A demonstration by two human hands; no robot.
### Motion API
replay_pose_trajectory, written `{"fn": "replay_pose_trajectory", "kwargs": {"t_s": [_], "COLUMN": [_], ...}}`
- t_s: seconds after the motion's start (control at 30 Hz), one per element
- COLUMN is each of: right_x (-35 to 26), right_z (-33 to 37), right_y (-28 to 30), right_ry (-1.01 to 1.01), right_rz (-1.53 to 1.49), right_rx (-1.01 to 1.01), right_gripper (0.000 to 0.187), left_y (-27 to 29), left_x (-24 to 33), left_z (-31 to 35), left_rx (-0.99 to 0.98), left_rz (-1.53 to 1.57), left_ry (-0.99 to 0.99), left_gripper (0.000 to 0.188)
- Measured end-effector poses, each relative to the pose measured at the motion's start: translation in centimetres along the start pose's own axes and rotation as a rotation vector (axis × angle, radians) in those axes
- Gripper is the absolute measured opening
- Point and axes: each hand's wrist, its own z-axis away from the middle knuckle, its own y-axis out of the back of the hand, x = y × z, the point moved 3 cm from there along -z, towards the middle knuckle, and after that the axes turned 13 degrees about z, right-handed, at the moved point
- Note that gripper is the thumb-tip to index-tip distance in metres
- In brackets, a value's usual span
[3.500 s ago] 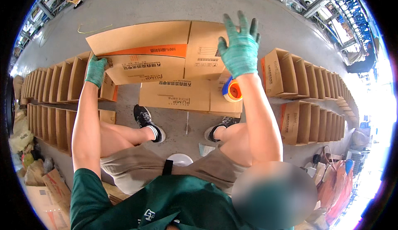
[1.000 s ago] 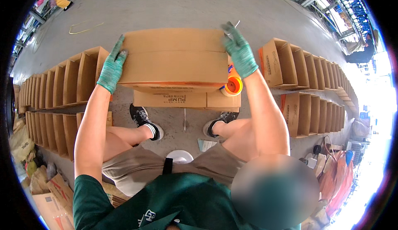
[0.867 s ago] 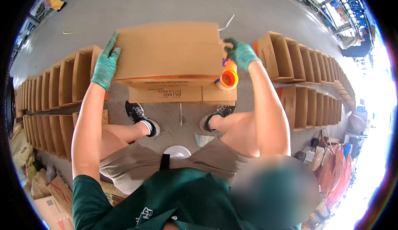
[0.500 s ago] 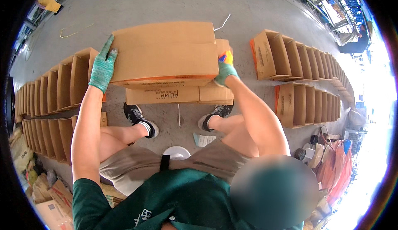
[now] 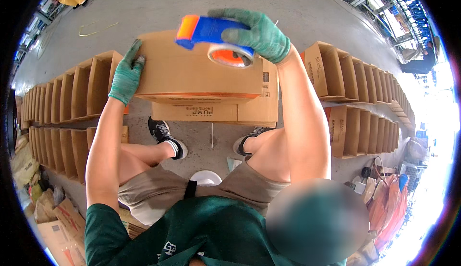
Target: The person repeatedly picks up flat cardboard boxes, folds them into rectangular shapes, and seals them using a handheld tape dispenser. The person works in a warehouse setting, processing a stack of boxes one by one and placing the finished units into a pile.
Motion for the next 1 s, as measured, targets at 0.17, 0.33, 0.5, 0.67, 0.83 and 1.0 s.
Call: {"fn": "replay_pose_trajectory", "kwargs": {"t_s": [0.17, 0.33, 0.5, 0.67, 0.83, 1.0], "right_x": [2.3, 2.3, 3.3, 2.9, 2.7, 0.6], "right_z": [-0.4, -0.5, -0.4, -0.4, -0.3, -0.8], "right_y": [0.5, 0.6, 0.9, 0.8, 1.1, 0.5], "right_ry": [-0.038, -0.041, -0.051, -0.079, -0.133, -0.202], "right_rz": [-0.012, -0.031, -0.031, -0.082, -0.048, -0.012], "right_rx": [-0.094, -0.116, -0.086, -0.111, -0.138, -0.268], "right_gripper": [0.088, 0.077, 0.084, 0.088, 0.093, 0.095], "left_y": [-0.8, -4.0, -7.3, -9.2, -10.1, -10.0], "left_x": [4.9, 8.3, 10.1, 10.6, 11.3, 10.3], "left_z": [0.8, 2.2, 1.9, 1.5, 1.6, 0.5], "left_rx": [0.119, -0.002, -0.151, -0.251, -0.155, -0.079], "left_rz": [-0.328, 0.706, 1.149, 1.132, 1.070, 0.732], "left_ry": [-0.299, 0.313, 0.763, 0.783, 0.672, 0.531], "left_gripper": [0.045, 0.031, 0.039, 0.041, 0.031, 0.027]}}
